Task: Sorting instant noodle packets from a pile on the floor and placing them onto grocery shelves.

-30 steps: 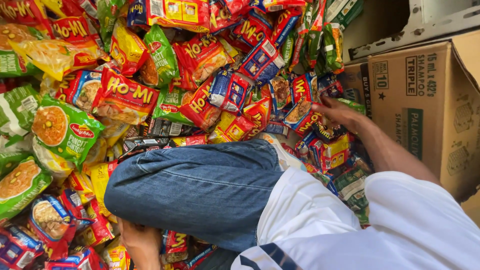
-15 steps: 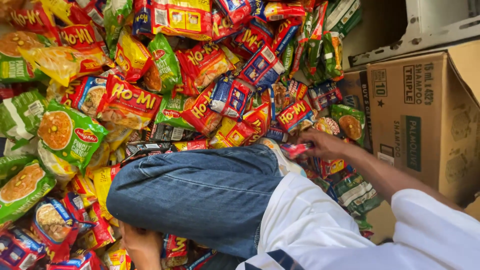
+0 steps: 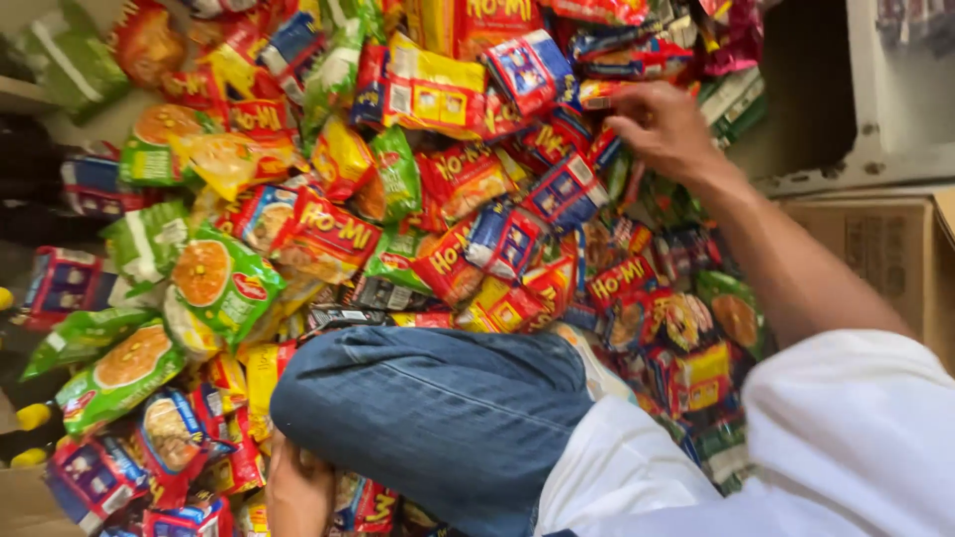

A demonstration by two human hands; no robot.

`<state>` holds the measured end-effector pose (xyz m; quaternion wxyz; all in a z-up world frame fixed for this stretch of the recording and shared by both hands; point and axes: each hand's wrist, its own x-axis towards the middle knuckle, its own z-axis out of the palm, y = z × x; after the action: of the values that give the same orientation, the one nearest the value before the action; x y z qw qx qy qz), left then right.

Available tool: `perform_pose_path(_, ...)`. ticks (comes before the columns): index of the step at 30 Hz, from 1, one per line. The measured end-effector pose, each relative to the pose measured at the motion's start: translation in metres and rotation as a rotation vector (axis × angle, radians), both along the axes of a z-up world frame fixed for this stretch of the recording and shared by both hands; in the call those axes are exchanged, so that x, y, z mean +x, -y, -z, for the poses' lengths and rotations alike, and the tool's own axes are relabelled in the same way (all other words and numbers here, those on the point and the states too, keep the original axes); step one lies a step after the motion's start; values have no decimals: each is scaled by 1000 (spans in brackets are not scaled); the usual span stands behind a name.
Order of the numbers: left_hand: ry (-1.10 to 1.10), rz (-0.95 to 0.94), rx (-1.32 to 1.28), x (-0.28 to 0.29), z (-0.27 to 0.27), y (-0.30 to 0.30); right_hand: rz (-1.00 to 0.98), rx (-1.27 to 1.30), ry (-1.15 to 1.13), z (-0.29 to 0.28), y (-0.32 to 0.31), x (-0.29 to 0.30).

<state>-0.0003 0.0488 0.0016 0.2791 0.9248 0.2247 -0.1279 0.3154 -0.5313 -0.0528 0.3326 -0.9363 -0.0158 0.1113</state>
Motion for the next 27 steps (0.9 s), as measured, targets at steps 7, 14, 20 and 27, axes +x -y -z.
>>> perform_pose_path(7, -183, 98, 375, 44, -14, -10, -112, -443, 321, 48, -98, 39)
perform_pose_path(14, 192, 227, 377, 121, -38, -6, -231, -574, 382, 74, -123, 58)
perform_pose_path(20, 158, 187, 281, 152, -25, 2, -481, -450, 258, 66, -114, -19)
perform_pose_path(27, 231, -8, 392, 93, 57, -31, -773, -271, 94, 20, -92, -107)
